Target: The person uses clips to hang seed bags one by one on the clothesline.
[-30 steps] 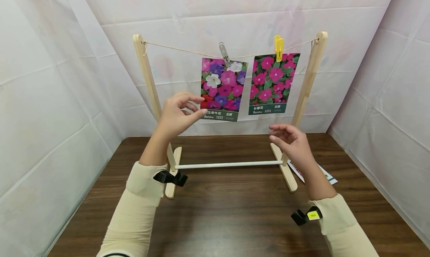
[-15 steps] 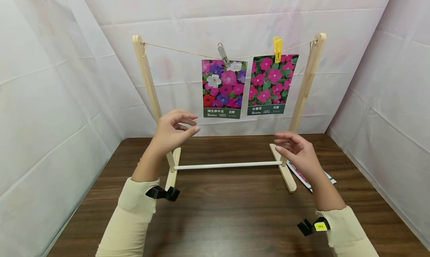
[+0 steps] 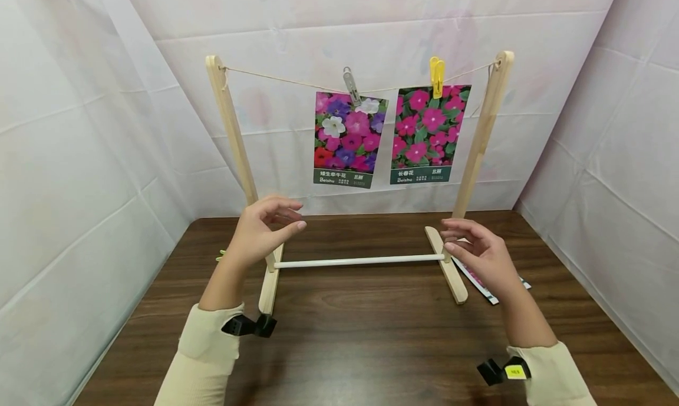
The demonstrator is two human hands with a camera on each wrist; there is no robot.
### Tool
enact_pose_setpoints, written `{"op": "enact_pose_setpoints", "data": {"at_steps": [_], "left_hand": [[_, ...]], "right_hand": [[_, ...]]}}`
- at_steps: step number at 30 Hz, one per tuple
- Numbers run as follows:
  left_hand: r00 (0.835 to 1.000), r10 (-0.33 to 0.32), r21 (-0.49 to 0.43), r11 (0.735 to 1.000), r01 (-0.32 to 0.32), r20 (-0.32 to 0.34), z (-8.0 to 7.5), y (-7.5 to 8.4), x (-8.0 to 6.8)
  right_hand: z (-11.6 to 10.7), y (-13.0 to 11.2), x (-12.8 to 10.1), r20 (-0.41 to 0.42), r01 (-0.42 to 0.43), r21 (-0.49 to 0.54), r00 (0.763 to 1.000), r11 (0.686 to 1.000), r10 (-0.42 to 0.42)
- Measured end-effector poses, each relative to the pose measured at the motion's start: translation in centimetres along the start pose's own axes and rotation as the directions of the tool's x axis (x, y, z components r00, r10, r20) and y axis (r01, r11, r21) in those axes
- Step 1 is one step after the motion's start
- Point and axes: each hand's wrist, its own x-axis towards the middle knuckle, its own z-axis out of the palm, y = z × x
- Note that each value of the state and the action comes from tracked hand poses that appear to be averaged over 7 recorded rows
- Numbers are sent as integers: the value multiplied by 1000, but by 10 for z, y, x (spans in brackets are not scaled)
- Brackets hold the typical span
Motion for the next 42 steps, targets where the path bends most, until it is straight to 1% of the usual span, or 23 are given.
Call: {"op": "enact_pose_setpoints", "data": {"at_steps": [4, 9, 12, 15, 18, 21, 25, 27, 29, 32, 35, 38, 42], "left_hand": [[1000, 16, -25, 1000, -17, -10, -4, -3, -10], [998, 47, -57, 997, -50, -44, -10, -7, -21], [997, 49, -47, 998, -52, -66, -15, -10, -28], [995, 43, -18, 999, -44, -85, -20, -15, -36], [995, 34, -8, 999, -35, -95, -26, -18, -43], [993, 44, -13, 999, -46, -107, -31, -23, -51], [991, 54, -15, 998, -56, -123, -38, -31, -61], [990, 37, -24, 999, -40, -133, -41, -34, -65], [990, 2, -30, 1000, -6, -138, -45, -34, -70], [987, -41, -41, 999, 35, -154, -50, -36, -78], [985, -62, -47, 997, 55, -164, -55, -38, -86], [978, -95, -65, 994, 85, -183, -59, -40, -93], [971, -148, -97, 987, 131, -191, -65, -44, -102]], "right_hand": [[-4, -5, -7, -11, -24, 13, 1000, 1000, 24], [-11, -11, -17, -31, -69, 12, 997, 998, 69], [-15, -14, -23, -44, -86, 16, 995, 996, 87], [-21, -11, -29, -40, -70, 34, 997, 997, 72], [-28, -8, -34, -36, -78, 52, 996, 996, 80], [-34, -4, -39, -47, -91, 25, 995, 995, 93], [-42, 1, -44, -78, -71, -29, 995, 997, 69], [-46, 4, -47, -98, -62, -44, 993, 997, 57], [-50, 3, -51, -118, -64, -37, 991, 997, 59], [-55, 1, -57, -156, -79, -24, 985, 997, 75], [-59, -1, -63, -191, -100, 9, 976, 995, 100], [-64, -2, -68, -231, -135, 10, 964, 991, 134], [-70, -2, -75, -289, -210, -59, 939, 976, 184]]}}
